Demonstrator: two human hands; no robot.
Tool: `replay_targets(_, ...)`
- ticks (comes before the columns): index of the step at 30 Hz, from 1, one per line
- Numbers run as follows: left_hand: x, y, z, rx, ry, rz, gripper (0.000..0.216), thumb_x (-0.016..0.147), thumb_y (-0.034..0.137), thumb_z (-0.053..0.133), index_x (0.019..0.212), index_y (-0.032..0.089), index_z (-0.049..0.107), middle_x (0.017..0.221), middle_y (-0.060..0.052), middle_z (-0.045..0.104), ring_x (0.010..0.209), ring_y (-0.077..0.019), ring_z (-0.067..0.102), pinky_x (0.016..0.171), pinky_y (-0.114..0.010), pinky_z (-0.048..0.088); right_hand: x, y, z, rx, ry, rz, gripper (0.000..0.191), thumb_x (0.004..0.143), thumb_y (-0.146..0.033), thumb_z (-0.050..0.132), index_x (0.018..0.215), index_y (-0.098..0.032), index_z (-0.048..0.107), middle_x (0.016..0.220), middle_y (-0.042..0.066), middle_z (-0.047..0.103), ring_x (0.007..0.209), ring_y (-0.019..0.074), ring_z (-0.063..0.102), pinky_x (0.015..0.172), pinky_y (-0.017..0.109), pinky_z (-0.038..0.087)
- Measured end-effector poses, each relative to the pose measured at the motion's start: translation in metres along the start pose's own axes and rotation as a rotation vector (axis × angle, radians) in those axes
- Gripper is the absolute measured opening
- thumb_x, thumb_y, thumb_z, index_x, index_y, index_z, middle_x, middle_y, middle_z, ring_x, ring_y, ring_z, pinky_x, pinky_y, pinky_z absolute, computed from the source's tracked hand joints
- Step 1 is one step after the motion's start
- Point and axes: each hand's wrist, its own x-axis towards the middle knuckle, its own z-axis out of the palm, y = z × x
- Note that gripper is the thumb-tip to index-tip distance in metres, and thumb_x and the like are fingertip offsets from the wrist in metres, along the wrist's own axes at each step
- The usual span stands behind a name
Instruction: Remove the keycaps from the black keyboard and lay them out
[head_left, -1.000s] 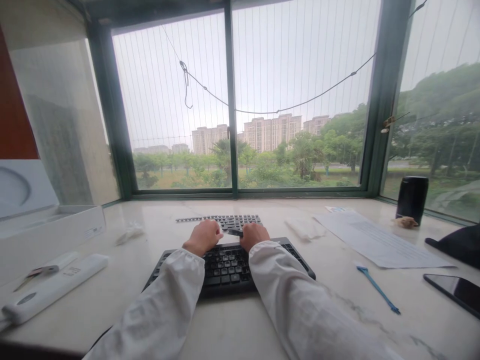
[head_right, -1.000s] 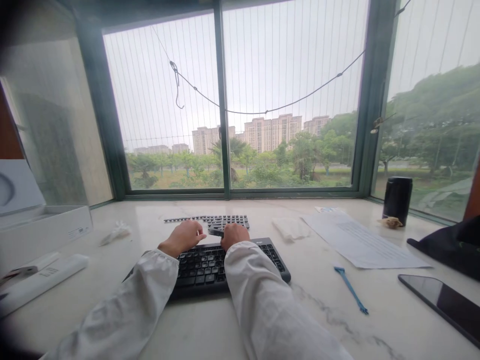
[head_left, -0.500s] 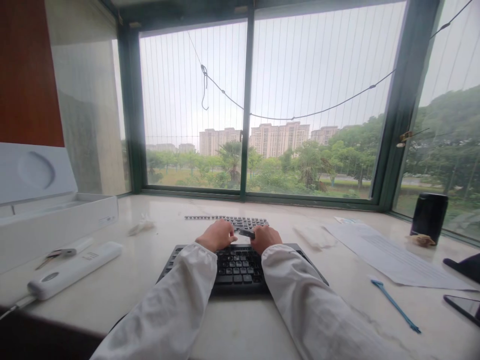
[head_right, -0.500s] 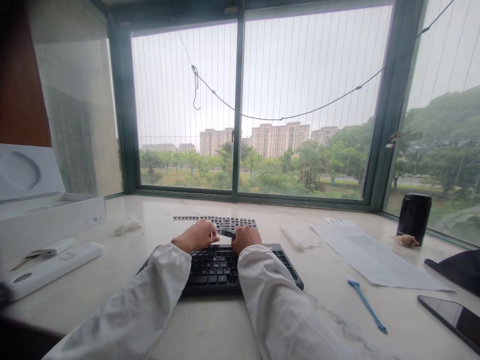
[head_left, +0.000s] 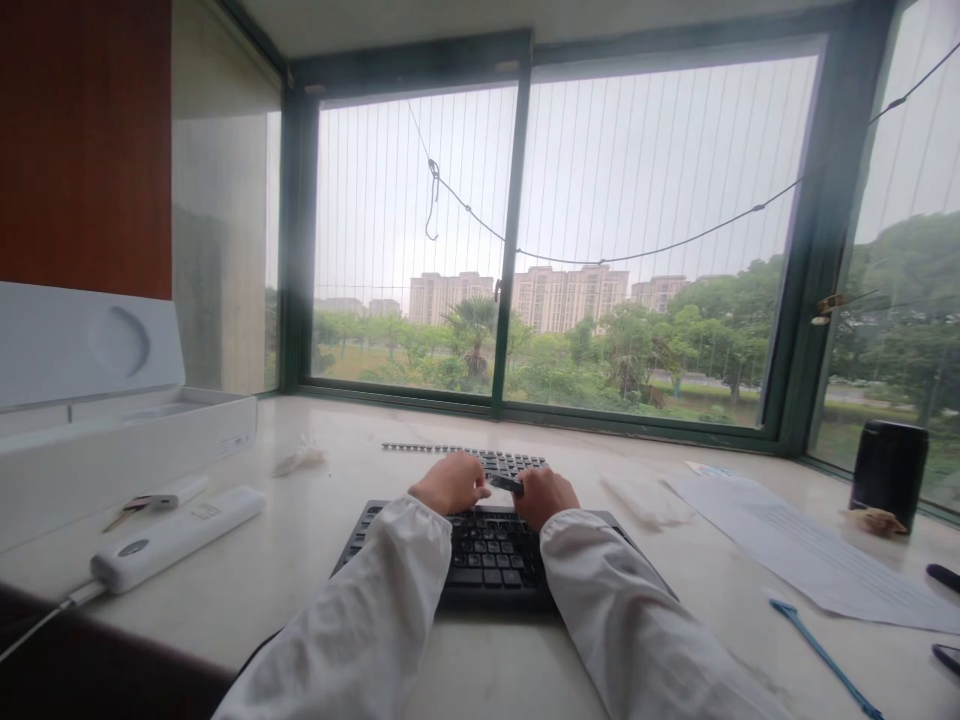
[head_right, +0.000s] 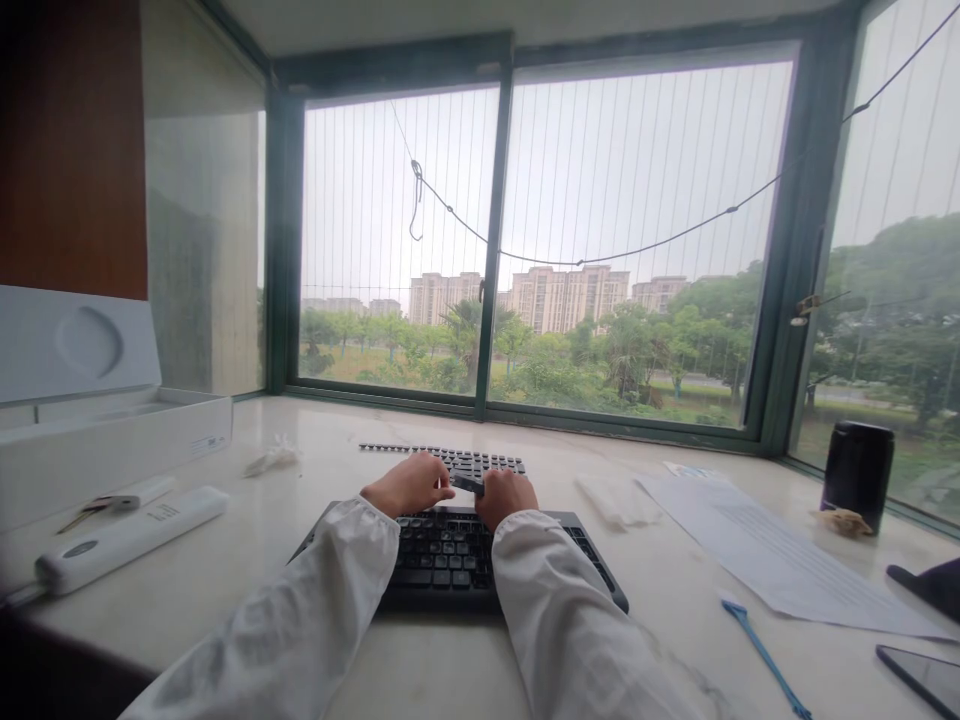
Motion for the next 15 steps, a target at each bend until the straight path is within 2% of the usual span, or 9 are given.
replay_targets(8,-0.0021,0.0022,-0.0045,-0.001,0.005,0.034,0.025,0.076,0.04,0.058,0.079,0.021,0.073,0.078,-0.008,0.07,0.076,-0.0204,0.063,0.072,-0.028,0.047,-0.0004,-0.0017,-0.0026,-0.009,0.06,-0.02,0.026,0.079,-0.029,0.045,0.081,-0.02,0.069,0.081,0.012,0.068,0.077,0.0246,0.065,0.065,0.031,0.043)
replay_targets(15,-0.0005,-0.0006,-0.0064,0.022,0.023,0.056,0.027,0.076,0.041,0.058,0.076,0.02,0.073,0.075,-0.009,0.07,0.075,-0.021,0.063,0.071,-0.028,0.046,-0.0021,-0.0075,-0.0081,-0.033,0.039,-0.026,0.026,0.081,-0.028,0.045,0.084,-0.019,0.068,0.083,0.012,0.067,0.078,0.0247,0.065,0.066,0.031,0.043)
